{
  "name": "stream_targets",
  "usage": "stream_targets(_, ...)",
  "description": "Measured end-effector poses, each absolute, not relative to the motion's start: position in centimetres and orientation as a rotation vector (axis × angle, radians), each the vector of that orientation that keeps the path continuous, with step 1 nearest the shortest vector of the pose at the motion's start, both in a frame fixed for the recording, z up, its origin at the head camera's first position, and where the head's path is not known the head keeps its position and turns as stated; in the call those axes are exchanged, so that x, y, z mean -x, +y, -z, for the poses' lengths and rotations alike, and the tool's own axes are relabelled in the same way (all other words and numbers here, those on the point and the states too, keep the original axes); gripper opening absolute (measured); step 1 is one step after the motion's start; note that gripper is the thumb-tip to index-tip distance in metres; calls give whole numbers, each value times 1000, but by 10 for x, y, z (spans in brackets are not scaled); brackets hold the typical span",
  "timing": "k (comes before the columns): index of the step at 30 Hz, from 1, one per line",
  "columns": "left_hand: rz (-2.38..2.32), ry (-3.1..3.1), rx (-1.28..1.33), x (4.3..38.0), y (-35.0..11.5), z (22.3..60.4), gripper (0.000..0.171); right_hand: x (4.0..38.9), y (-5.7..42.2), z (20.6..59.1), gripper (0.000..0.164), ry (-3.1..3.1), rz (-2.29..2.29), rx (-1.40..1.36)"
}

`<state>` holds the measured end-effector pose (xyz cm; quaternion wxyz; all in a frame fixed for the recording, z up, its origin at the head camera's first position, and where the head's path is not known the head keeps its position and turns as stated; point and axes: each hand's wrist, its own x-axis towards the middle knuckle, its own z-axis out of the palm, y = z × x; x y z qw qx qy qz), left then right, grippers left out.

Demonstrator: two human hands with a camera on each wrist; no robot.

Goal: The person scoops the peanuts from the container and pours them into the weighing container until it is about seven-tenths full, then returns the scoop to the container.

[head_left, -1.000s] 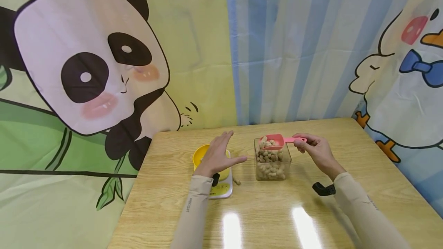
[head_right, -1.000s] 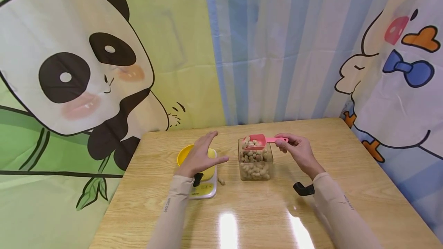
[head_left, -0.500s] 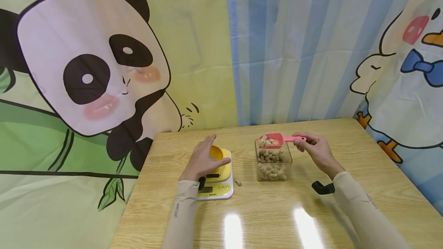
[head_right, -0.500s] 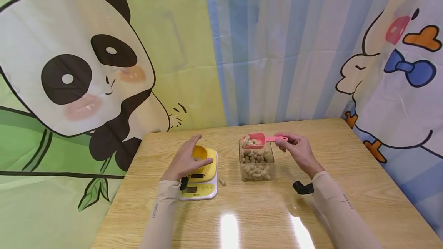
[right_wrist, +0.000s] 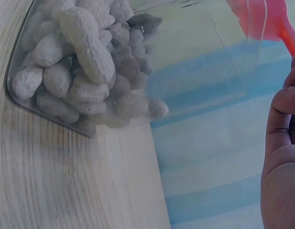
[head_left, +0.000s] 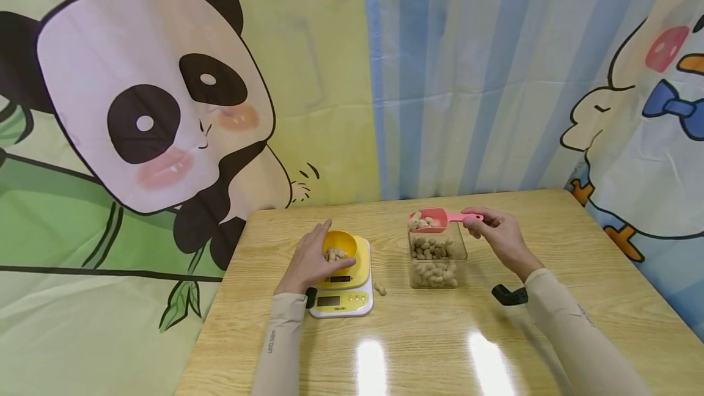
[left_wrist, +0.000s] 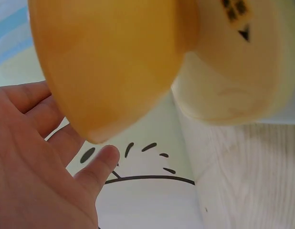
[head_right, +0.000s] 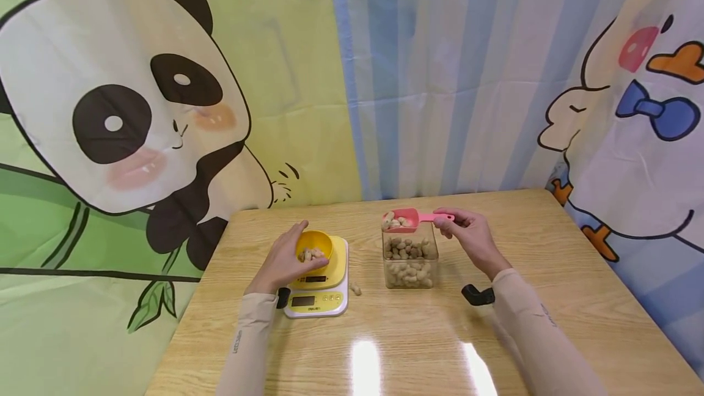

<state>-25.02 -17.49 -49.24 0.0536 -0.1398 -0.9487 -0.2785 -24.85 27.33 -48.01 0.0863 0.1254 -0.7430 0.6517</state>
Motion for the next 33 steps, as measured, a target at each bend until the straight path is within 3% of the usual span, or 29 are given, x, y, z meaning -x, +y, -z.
stream_targets(33, 907, -2887, 331, 245, -182, 504, 117, 267, 195, 448, 32, -2183, -2098, -564)
